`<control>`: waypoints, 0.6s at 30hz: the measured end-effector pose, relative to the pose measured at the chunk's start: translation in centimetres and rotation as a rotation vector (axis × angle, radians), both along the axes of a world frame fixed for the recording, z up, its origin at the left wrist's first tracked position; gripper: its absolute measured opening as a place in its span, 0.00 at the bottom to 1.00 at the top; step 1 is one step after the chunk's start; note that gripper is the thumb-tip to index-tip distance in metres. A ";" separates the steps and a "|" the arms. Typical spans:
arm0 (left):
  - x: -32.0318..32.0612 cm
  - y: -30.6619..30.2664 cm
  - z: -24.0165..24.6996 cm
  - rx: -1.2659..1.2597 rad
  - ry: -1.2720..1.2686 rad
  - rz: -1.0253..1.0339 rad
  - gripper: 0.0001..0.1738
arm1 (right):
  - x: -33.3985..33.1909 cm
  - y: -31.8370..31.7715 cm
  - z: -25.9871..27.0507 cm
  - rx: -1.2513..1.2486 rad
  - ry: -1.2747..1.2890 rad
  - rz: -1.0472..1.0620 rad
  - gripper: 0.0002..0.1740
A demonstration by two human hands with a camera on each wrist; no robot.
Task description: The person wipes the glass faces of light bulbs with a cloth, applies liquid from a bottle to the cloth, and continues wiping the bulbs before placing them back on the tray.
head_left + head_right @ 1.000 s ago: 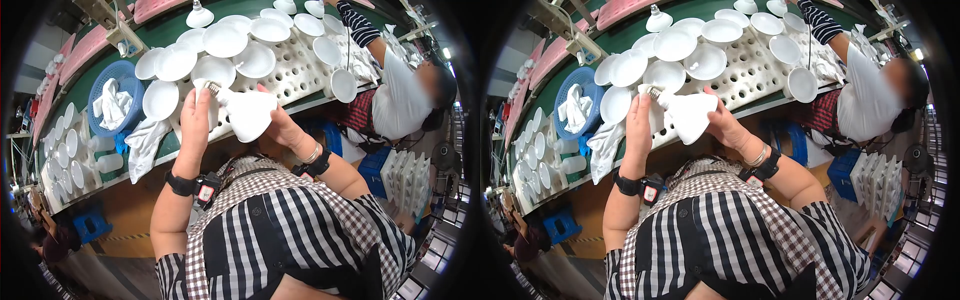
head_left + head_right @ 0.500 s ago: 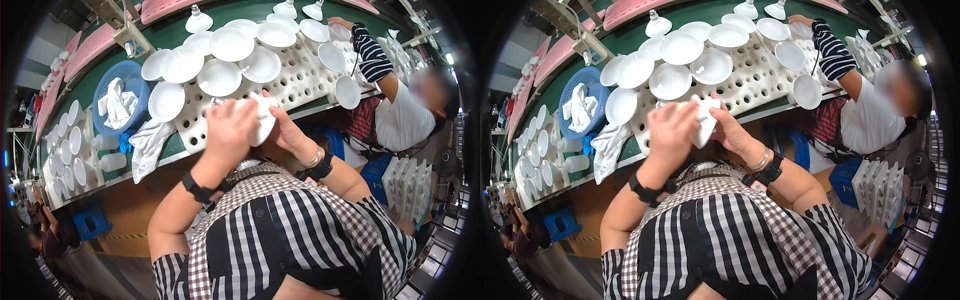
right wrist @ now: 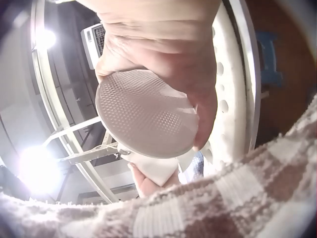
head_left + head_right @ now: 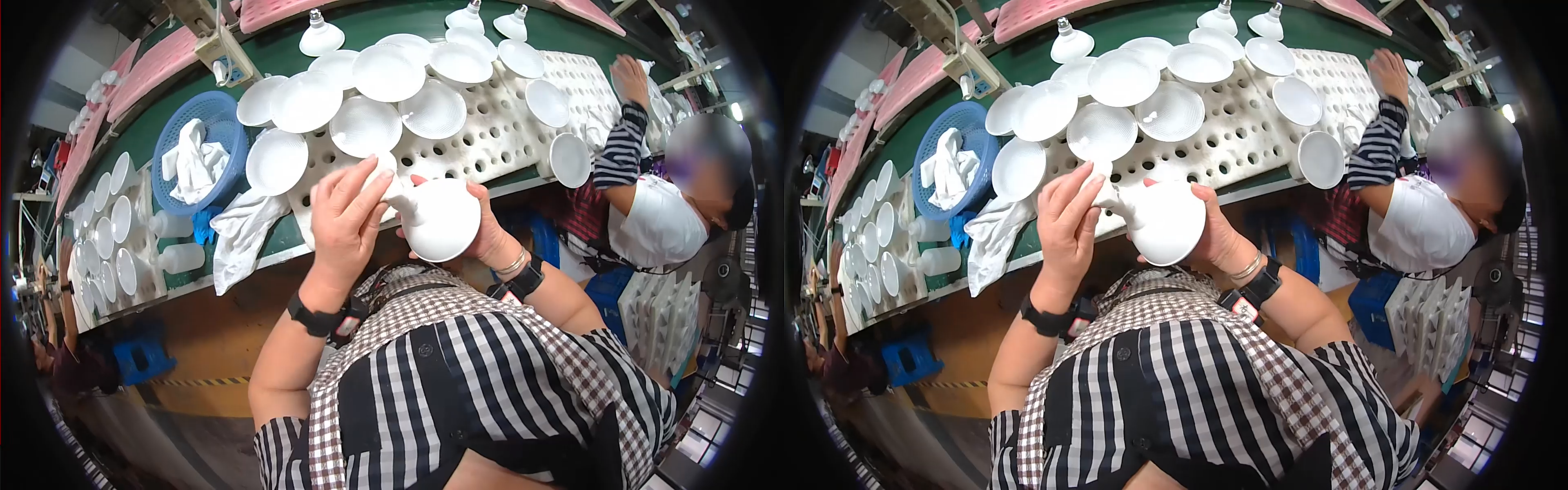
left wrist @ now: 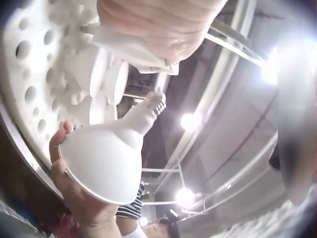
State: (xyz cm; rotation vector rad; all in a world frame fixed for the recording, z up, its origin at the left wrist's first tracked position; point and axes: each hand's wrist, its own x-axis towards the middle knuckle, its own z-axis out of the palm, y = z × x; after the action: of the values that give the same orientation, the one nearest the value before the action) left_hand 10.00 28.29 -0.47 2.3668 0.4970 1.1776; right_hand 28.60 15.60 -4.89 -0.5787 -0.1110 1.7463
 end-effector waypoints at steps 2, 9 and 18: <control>-0.3 1.8 -2.7 -0.013 0.070 0.161 0.15 | -0.2 -0.3 0.4 0.015 0.056 0.039 0.56; -1.6 3.1 -9.1 0.096 0.498 0.310 0.21 | 0.0 0.3 1.3 0.034 0.061 0.047 0.51; -12.1 7.3 -12.6 0.029 0.405 0.792 0.17 | 0.4 1.7 0.5 -0.065 0.090 0.106 0.51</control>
State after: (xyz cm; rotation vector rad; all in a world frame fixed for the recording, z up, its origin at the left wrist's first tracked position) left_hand -2.07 35.63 -13.11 2.5010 1.6706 0.9651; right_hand 28.97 17.32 -4.42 -0.5492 -0.0220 1.8813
